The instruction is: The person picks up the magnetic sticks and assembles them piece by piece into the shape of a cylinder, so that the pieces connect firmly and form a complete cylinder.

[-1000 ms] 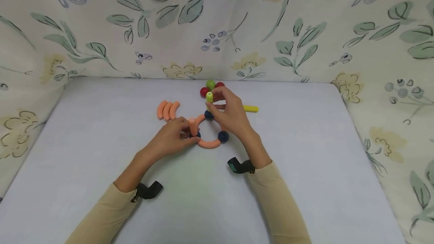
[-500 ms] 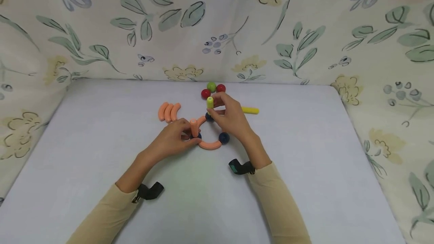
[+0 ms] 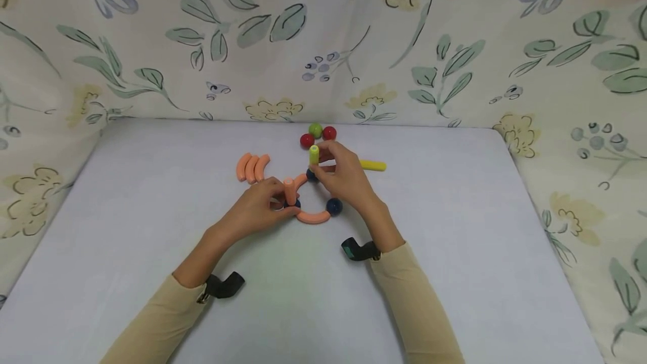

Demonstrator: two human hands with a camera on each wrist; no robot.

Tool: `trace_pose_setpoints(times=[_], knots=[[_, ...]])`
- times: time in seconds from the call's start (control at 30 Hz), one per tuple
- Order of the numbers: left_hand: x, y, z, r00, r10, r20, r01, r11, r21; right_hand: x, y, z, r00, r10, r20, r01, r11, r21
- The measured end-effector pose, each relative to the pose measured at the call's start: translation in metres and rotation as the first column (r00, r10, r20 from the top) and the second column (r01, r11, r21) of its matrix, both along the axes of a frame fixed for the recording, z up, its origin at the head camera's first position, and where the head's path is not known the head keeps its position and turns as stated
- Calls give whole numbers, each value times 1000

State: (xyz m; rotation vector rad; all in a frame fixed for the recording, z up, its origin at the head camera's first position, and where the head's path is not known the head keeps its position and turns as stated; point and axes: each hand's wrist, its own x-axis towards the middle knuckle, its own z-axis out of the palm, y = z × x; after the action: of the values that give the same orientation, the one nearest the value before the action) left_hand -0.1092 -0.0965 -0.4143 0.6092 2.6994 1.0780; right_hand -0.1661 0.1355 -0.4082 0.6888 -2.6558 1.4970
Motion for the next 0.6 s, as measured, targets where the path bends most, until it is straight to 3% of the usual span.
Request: trace_pose_setpoints(times=[0.6], knots=[[1, 0, 1, 1000, 6, 1, -6, 1000, -8, -1, 0, -3, 1000, 10, -26, -9, 1000, 13]])
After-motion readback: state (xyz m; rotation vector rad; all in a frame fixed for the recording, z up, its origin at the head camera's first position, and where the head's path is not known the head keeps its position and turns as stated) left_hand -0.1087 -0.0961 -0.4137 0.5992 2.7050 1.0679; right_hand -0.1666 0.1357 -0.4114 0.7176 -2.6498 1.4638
